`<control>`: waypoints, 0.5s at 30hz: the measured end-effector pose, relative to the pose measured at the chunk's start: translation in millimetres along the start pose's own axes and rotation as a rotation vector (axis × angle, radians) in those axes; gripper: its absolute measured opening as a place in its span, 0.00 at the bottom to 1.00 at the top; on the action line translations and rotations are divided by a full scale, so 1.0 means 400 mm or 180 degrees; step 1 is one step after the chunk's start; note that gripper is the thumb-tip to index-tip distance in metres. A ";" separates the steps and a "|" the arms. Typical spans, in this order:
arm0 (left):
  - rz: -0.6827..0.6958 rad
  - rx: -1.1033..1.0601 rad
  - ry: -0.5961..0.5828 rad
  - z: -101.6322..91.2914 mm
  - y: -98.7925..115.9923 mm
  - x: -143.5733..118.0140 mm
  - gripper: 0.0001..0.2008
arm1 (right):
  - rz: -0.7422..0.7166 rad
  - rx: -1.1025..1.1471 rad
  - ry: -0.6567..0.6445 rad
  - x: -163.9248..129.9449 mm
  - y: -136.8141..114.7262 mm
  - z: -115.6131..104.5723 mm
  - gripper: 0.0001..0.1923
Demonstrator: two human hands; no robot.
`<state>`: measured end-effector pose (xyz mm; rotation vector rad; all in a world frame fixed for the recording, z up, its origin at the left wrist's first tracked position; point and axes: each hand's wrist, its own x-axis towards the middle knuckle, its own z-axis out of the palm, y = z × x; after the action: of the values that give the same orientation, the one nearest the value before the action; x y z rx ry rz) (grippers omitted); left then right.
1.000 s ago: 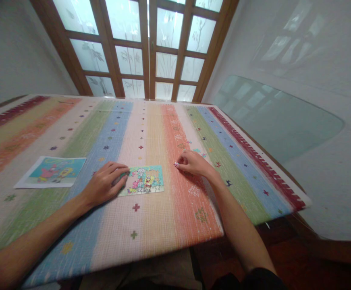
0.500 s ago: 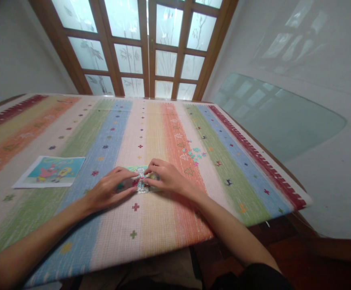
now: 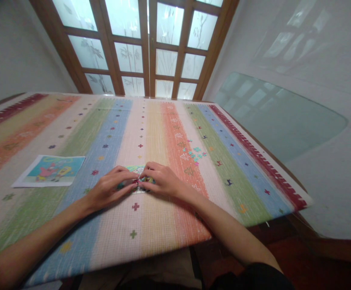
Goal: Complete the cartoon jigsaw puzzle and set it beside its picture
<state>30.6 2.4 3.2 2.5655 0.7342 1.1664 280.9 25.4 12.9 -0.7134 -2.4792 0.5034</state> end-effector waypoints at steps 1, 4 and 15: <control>-0.0016 -0.0013 0.0020 0.000 0.000 0.000 0.11 | -0.0003 -0.0017 0.0000 0.000 0.000 0.000 0.06; -0.0053 0.0001 0.0080 -0.004 -0.006 0.001 0.09 | 0.0036 -0.0099 0.0080 -0.001 0.003 -0.006 0.09; -0.0143 0.0254 -0.0159 -0.017 -0.036 -0.005 0.07 | 0.0217 -0.0400 0.0563 -0.032 0.064 -0.075 0.08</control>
<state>19.4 13.7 0.5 2.6180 0.8385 1.0763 316.8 44.4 20.2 -0.8560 -2.3422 0.2966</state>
